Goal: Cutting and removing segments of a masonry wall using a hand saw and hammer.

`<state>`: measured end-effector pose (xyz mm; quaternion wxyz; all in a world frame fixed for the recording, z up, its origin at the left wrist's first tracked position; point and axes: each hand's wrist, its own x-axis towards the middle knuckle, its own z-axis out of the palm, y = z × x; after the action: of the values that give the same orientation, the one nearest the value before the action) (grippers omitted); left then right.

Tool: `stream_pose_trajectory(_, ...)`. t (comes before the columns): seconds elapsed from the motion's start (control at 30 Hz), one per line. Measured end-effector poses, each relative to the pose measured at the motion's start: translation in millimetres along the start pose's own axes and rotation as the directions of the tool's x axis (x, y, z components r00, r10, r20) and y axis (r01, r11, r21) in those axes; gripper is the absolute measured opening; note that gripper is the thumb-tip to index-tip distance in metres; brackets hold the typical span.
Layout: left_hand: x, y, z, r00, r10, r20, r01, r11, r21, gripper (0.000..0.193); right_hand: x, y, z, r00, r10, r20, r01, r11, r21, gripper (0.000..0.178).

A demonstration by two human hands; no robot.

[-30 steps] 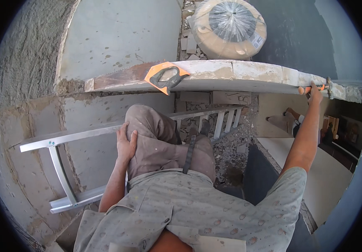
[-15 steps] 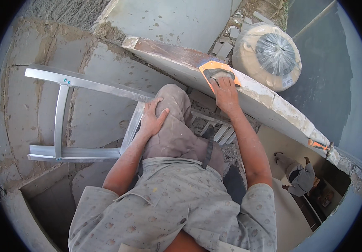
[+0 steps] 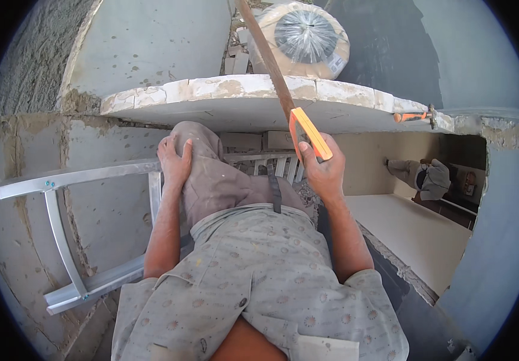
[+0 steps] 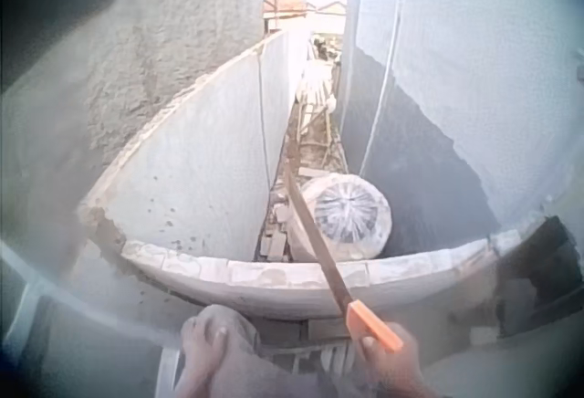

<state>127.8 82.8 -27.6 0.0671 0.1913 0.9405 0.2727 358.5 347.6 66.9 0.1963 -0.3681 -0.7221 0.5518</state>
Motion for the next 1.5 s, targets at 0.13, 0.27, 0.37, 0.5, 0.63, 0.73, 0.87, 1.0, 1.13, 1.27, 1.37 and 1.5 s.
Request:
stream_pose_trajectory(0.13, 60, 43, 27, 0.966, 0.248, 0.075, -0.249, 0.968, 0.013, 0.063, -50, 27, -37, 0.958, 0.118, -0.261, -0.093, 0.990, 0.104, 0.019)
stream_pose_trajectory(0.27, 120, 101, 71, 0.837, 0.524, 0.157, -0.542, 0.834, 0.102, 0.077, -76, 38, -46, 0.917, 0.110, -0.383, -0.113, 0.993, 0.014, 0.023)
stream_pose_trajectory(0.37, 141, 135, 102, 0.739, 0.555, 0.383, -0.664, 0.696, 0.273, 0.106, -92, 39, -43, 0.917, 0.178, -0.357, -0.191, 0.982, -0.002, 0.025)
stream_pose_trajectory(0.5, 145, 149, 125, 0.771, 0.281, 0.572, -0.559, 0.729, 0.395, 0.109, -111, 37, -39, 0.894, 0.193, -0.404, -0.224, 0.974, -0.030, 0.034)
stream_pose_trajectory(0.63, 146, 145, 132, 0.773, 0.285, 0.566, -0.558, 0.731, 0.393, 0.106, -118, 38, -39, 0.915, 0.162, -0.369, -0.195, 0.979, -0.054, 0.041)
stream_pose_trajectory(0.73, 148, 143, 134, 0.774, 0.277, 0.569, -0.555, 0.729, 0.401, 0.106, -110, 39, -39, 0.942, 0.063, -0.328, -0.112, 0.985, -0.133, 0.044)
stream_pose_trajectory(0.87, 148, 143, 134, 0.772, 0.306, 0.557, -0.573, 0.715, 0.401, 0.108, -94, 39, -40, 0.932, 0.073, -0.355, -0.122, 0.985, -0.119, 0.042)
stream_pose_trajectory(1.0, 148, 143, 135, 0.776, 0.311, 0.549, -0.576, 0.704, 0.416, 0.108, -93, 42, -43, 0.912, 0.125, -0.391, -0.182, 0.977, -0.113, 0.042)
stream_pose_trajectory(1.13, 149, 141, 135, 0.773, 0.305, 0.556, -0.573, 0.711, 0.407, 0.108, -113, 45, -47, 0.933, 0.121, -0.340, -0.158, 0.984, -0.084, 0.041)
stream_pose_trajectory(1.27, 148, 144, 134, 0.764, 0.312, 0.564, -0.579, 0.718, 0.387, 0.107, -118, 47, -44, 0.930, 0.115, -0.350, -0.156, 0.984, -0.090, 0.041)
stream_pose_trajectory(1.37, 147, 147, 132, 0.768, 0.303, 0.564, -0.579, 0.705, 0.410, 0.106, -98, 50, -38, 0.930, 0.101, -0.353, -0.147, 0.983, -0.107, 0.042)
stream_pose_trajectory(1.5, 147, 149, 130, 0.772, 0.239, 0.589, -0.543, 0.731, 0.413, 0.104, -68, 53, -30, 0.917, 0.151, -0.369, -0.207, 0.971, -0.119, 0.042)
